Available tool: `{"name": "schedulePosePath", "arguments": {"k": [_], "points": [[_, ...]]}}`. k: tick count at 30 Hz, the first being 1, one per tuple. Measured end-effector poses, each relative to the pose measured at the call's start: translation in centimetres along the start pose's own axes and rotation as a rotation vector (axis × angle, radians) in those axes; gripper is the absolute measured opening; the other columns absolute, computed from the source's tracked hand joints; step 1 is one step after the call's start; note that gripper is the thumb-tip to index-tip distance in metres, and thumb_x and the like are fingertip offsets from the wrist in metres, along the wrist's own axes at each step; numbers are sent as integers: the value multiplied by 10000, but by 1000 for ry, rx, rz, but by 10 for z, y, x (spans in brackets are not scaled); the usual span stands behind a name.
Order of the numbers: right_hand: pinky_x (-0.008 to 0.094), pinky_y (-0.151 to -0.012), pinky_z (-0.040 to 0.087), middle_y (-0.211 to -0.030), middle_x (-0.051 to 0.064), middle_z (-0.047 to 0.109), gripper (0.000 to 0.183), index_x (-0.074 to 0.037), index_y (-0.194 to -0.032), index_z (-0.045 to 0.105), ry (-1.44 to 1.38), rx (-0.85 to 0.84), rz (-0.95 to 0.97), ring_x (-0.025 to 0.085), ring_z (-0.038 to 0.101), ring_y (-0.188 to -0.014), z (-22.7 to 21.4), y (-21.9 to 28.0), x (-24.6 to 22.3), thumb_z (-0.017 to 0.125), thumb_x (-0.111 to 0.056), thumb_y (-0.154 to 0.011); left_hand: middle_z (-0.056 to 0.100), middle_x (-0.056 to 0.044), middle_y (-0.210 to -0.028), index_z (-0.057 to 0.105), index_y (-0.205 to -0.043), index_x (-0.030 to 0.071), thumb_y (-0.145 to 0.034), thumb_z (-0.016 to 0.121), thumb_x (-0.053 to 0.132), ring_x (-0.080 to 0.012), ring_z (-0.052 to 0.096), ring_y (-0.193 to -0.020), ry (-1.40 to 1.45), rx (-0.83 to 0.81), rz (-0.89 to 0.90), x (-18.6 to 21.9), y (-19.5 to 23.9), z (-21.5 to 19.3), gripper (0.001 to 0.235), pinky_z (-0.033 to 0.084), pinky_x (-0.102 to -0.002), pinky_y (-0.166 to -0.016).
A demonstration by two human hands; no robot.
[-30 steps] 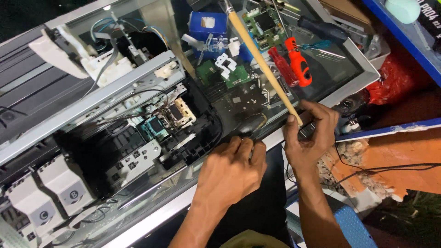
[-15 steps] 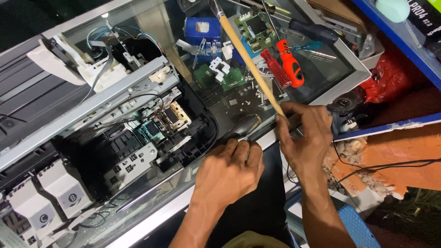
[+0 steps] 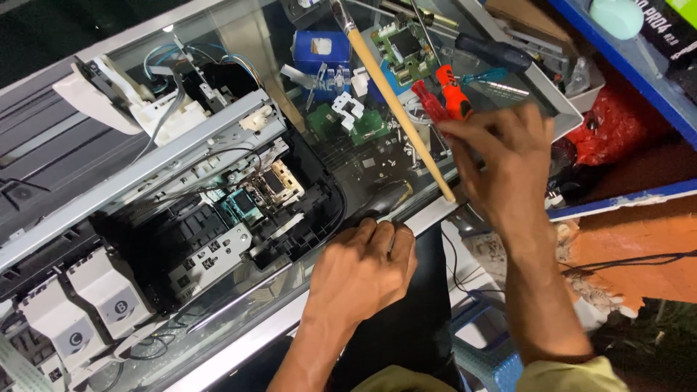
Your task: The person uses a screwdriver to tighten screws on the internal components of a disassembled electronic device, likely a printer or similar appliance, on a glass workbench.
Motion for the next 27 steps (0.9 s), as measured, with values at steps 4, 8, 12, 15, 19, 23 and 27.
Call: {"name": "schedulePosePath", "arguments": {"k": [4,8,12,15,19,23,27], "points": [[389,-782,303,-1005,2,668,213,-242,-1095,824,113,-11,-174,253,478,-938,0,-34,-18,990,-212,-965,579,-31,-674,614,-821,82,-966,642,165,-184,596,-616,8,-1,1,0,1,1,170,412,-302,-430],[426,-787,389,-1017,66,774,179,-128,-998,831,186,-238,-179,309,564,-997,17,-49,-26,906,-178,-843,551,-19,-652,586,-788,103,-962,660,182,-174,546,-583,15,0,-3,0,2,1,204,381,-306,-413],[420,-751,363,-895,62,735,114,-96,-824,739,316,-248,-249,319,564,-979,24,-52,-29,844,-113,-865,663,-39,-688,642,-802,104,-968,670,205,-198,669,-647,28,-15,-8,-1,4,4,196,463,-311,-418],[383,-773,371,-913,74,756,138,-76,-789,708,401,-234,-309,296,579,-949,24,-53,-31,845,-59,-776,672,-34,-704,658,-825,103,-955,646,182,-210,720,-709,15,-11,-13,0,5,6,154,465,-315,-409],[383,-893,453,-1022,14,833,74,-137,-882,766,352,-239,-272,244,648,-983,7,-55,-35,840,-134,-877,690,-50,-725,657,-847,95,-956,633,183,-242,742,-746,29,-18,-17,-1,7,7,142,464,-316,-392],[372,-882,349,-1010,7,722,147,-196,-1029,769,122,-139,-188,229,550,-973,-18,-40,-36,884,-282,-995,629,-42,-703,630,-829,105,-970,653,164,-199,673,-655,60,63,-27,-3,3,-7,154,451,-304,-410],[396,-814,341,-925,99,655,96,-37,-984,772,-275,35,-52,262,516,-886,-63,-19,-64,832,-110,-1000,668,-72,-771,704,-1028,36,-1044,561,203,-219,687,-661,115,276,-119,-13,1,-36,220,540,-314,-537]]}}
Point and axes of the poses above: each hand's wrist, its own y-axis away from the middle knuckle, its own z-axis out of the palm, x = y × z, the point moved 8 cm from there along -y, towards the middle knuckle
